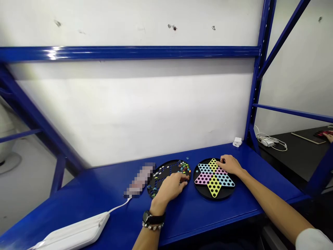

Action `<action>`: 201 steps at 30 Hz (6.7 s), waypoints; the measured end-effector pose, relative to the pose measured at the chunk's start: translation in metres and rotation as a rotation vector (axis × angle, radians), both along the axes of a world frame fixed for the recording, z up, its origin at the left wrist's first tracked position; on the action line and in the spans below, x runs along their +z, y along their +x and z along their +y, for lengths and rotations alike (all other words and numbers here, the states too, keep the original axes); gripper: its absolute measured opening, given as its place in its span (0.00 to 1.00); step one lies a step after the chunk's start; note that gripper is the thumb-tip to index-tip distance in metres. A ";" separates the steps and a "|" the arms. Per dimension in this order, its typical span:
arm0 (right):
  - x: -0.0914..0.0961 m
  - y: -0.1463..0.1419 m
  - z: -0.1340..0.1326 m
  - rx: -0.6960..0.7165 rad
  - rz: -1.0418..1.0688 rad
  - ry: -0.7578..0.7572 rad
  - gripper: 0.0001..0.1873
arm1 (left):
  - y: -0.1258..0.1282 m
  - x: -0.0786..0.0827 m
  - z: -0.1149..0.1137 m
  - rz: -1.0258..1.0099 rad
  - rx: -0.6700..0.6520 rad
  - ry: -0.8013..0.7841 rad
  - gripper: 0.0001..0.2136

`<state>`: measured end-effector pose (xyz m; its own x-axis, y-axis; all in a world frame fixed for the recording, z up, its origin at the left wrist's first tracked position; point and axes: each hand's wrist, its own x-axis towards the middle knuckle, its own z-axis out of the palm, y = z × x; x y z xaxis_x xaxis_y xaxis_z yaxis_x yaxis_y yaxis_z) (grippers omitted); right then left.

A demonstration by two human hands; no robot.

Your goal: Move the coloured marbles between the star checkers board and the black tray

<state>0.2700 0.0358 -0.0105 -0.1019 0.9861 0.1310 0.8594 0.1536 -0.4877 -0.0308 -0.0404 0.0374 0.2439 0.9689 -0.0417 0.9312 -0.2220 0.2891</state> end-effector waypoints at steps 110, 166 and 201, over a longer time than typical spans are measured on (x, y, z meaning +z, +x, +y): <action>0.005 0.001 -0.002 0.036 0.002 -0.019 0.17 | 0.024 -0.007 0.048 -0.187 -0.114 0.217 0.13; 0.000 0.000 0.003 0.051 0.003 0.002 0.17 | -0.015 -0.033 0.046 -0.063 -0.046 0.278 0.16; 0.007 -0.001 -0.002 0.063 0.015 -0.027 0.17 | -0.020 -0.029 0.046 -0.005 0.079 0.259 0.14</action>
<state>0.2690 0.0340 -0.0039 -0.1620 0.9810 0.1066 0.8409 0.1938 -0.5053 -0.0504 0.0059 0.0089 0.1666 0.9631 0.2113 0.9472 -0.2159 0.2370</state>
